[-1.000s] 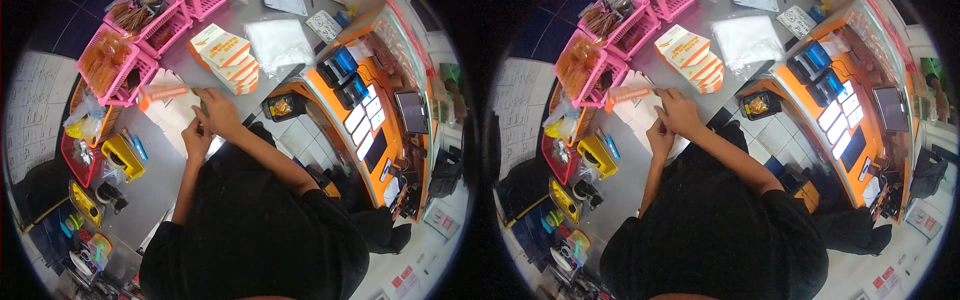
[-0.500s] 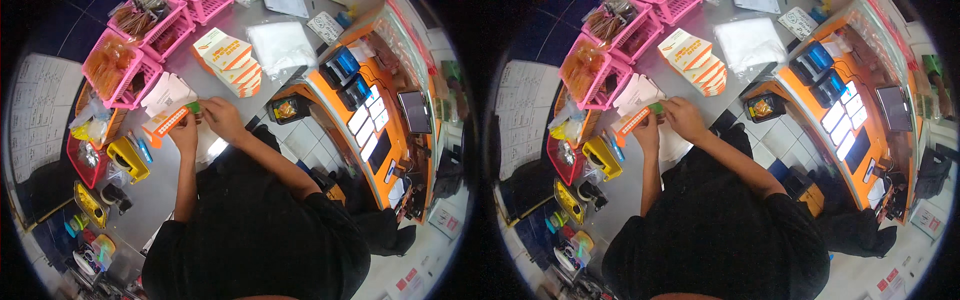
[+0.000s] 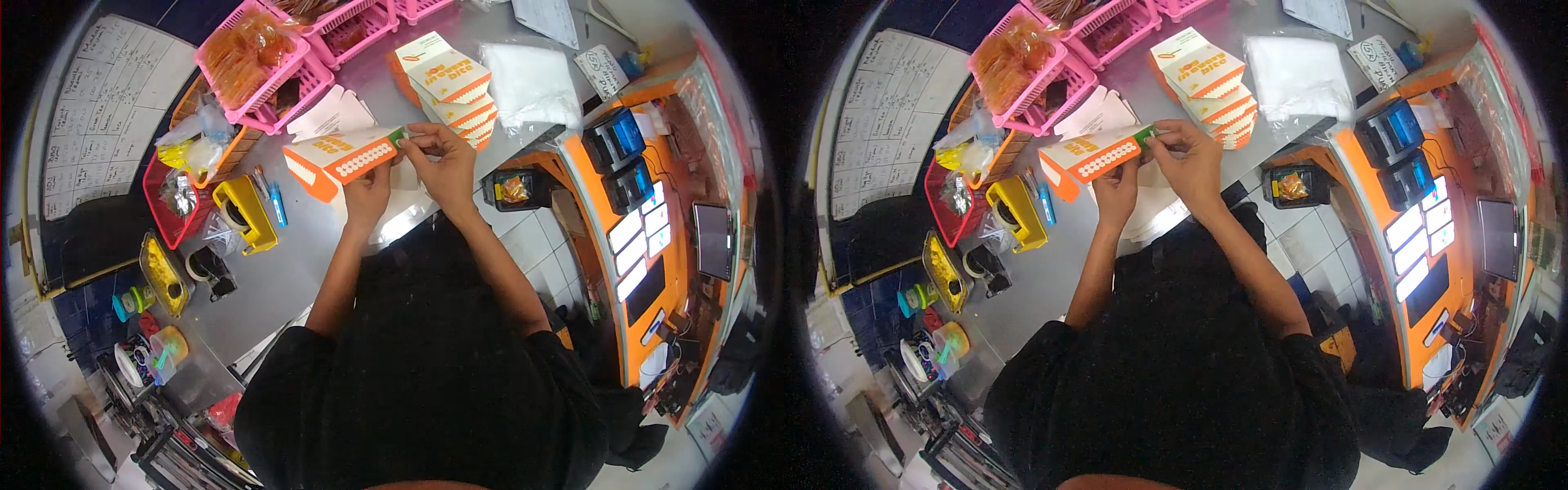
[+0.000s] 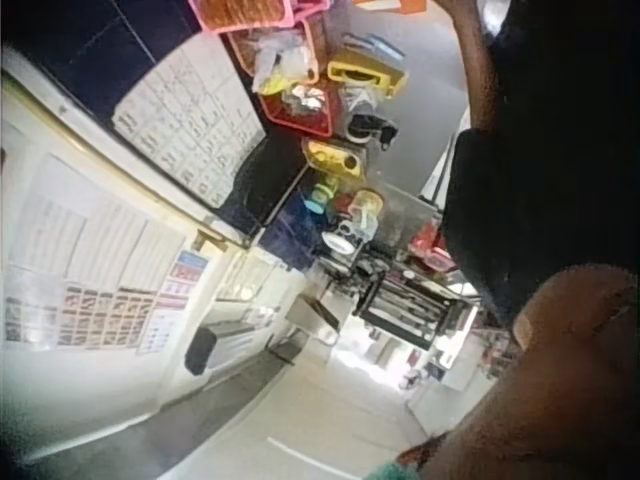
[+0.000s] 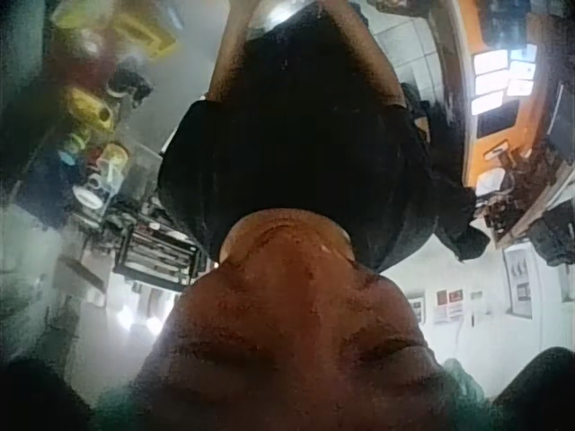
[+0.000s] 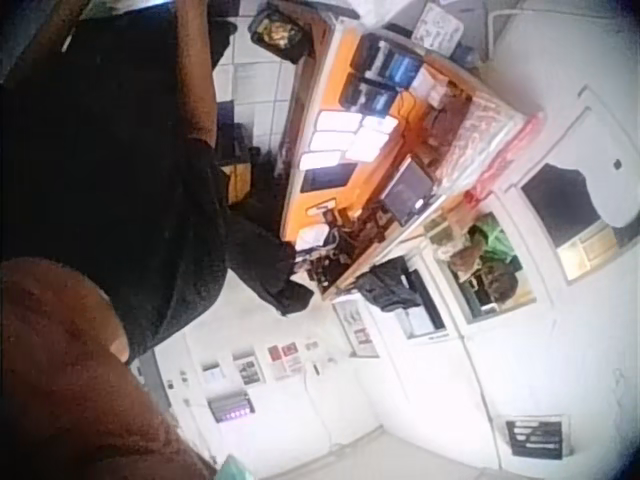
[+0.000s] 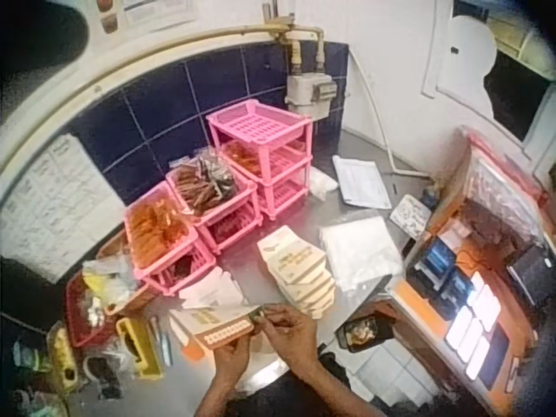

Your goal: The person folds flat cardboard sheets into food boxes by hand and stacks the assembled boxes on the counter.

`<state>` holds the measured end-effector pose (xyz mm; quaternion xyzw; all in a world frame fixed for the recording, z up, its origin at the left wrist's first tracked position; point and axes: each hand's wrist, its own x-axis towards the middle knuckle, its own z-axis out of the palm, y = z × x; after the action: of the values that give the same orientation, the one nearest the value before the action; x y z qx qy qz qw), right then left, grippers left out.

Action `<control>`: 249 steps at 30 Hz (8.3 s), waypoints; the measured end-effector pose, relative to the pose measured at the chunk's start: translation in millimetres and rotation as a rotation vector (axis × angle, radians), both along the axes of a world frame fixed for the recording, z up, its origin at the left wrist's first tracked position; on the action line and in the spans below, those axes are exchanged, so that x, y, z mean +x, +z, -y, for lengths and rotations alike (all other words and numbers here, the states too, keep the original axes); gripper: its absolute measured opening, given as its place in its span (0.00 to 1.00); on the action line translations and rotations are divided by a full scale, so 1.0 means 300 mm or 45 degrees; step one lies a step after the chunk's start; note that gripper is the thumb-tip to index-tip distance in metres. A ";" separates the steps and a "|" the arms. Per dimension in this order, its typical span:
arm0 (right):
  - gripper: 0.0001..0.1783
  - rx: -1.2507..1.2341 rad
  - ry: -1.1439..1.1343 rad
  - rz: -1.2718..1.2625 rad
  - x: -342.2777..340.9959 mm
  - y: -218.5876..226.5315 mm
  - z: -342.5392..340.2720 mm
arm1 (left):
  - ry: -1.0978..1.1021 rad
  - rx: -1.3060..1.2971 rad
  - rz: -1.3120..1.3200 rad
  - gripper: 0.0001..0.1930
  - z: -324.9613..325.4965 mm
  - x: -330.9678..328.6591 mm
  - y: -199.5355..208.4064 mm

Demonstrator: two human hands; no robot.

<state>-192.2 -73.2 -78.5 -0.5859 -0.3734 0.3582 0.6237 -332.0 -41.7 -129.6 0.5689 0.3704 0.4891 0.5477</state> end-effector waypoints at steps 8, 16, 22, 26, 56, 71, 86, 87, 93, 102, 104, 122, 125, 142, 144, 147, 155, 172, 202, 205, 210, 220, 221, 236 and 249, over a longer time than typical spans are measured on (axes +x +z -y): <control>0.11 0.024 -0.029 0.087 -0.003 0.016 0.004 | -0.014 -0.015 -0.060 0.11 0.008 -0.009 0.034; 0.12 -0.009 0.081 -0.028 0.015 0.019 0.000 | -0.065 -0.073 0.054 0.10 0.007 -0.016 0.022; 0.12 -0.055 0.035 0.046 0.003 0.003 0.013 | -0.038 0.288 -0.635 0.11 0.008 -0.025 0.036; 0.17 -0.113 0.028 0.261 0.001 -0.004 0.021 | -0.013 0.489 -0.639 0.10 0.021 -0.008 0.056; 0.12 0.421 -0.179 1.266 0.005 0.054 0.050 | -0.005 -0.303 0.114 0.13 -0.045 -0.058 0.205; 0.05 0.373 -0.056 0.187 -0.023 0.216 0.048 | 0.214 0.223 0.038 0.10 0.025 0.060 0.290; 0.05 0.324 -0.110 0.224 -0.055 0.184 0.042 | 0.335 0.596 -0.500 0.12 0.043 0.059 0.294; 0.05 0.333 -0.117 0.211 -0.061 0.182 0.041 | 0.348 0.644 -0.538 0.12 0.044 0.060 0.292; 0.06 0.331 -0.070 0.266 -0.059 0.181 0.040 | 0.324 0.807 -0.451 0.15 0.035 0.068 0.284; 0.22 0.423 -0.193 0.704 0.077 0.177 -0.023 | 0.010 -0.137 0.440 0.09 -0.001 -0.032 0.349; 0.21 -0.003 0.183 -0.280 0.094 0.175 -0.022 | -0.287 -0.460 0.638 0.11 -0.023 -0.045 0.363; 0.19 0.110 0.295 -0.716 0.070 0.251 -0.028 | 0.104 0.286 -0.185 0.27 -0.103 -0.076 0.307; 0.23 0.252 -0.011 -1.023 0.075 0.248 -0.113 | 0.255 0.114 -0.222 0.37 -0.111 -0.051 0.256; 0.35 -0.093 -0.450 -0.003 0.360 0.000 -0.313 | -0.390 0.711 -1.409 0.48 -0.919 0.429 0.169; 0.33 -0.120 -0.435 -0.003 0.375 -0.055 -0.286 | -0.935 0.628 -1.253 0.42 -0.945 0.471 0.126; 0.27 -0.292 -0.496 0.443 0.404 -0.099 -0.227 | -1.106 0.496 -1.205 0.38 -0.910 0.508 0.066; 0.26 -0.421 -0.320 1.394 0.316 -0.211 -0.138 | -0.577 0.775 -1.557 0.42 -0.585 0.506 -0.030; 0.34 -0.305 -0.088 1.495 0.233 -0.322 -0.084 | -0.170 0.918 -1.111 0.35 -0.362 0.316 -0.161; 0.12 -0.025 0.762 0.264 -0.315 -0.348 -0.391 | 0.481 0.370 -0.784 0.35 -0.192 -0.319 -0.070; 0.15 0.199 0.603 0.467 -0.323 -0.162 -0.368 | 0.440 0.196 -0.523 0.26 -0.184 -0.278 -0.046; 0.18 0.175 0.437 0.916 -0.337 0.018 -0.469 | 0.497 0.154 -0.582 0.18 -0.164 -0.230 -0.016; 0.12 0.096 0.605 -0.052 -0.233 -0.160 -0.502 | 0.831 0.237 -0.489 0.08 -0.181 -0.211 -0.026; 0.11 0.112 0.571 -0.108 -0.224 -0.165 -0.493 | 0.845 0.163 -0.344 0.08 -0.182 -0.208 -0.036; 0.10 0.035 0.653 0.109 -0.253 -0.239 -0.463 | 1.448 0.781 -0.641 0.16 -0.319 -1.049 0.486; 0.06 0.102 0.320 0.033 -0.361 -0.314 -0.431 | 1.285 0.212 -1.848 0.33 -0.667 -2.326 1.003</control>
<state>-300.4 56.0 -172.7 -0.5136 -0.4660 0.4107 0.5919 -1029.7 158.5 171.2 0.5457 0.7962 0.2165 -0.1462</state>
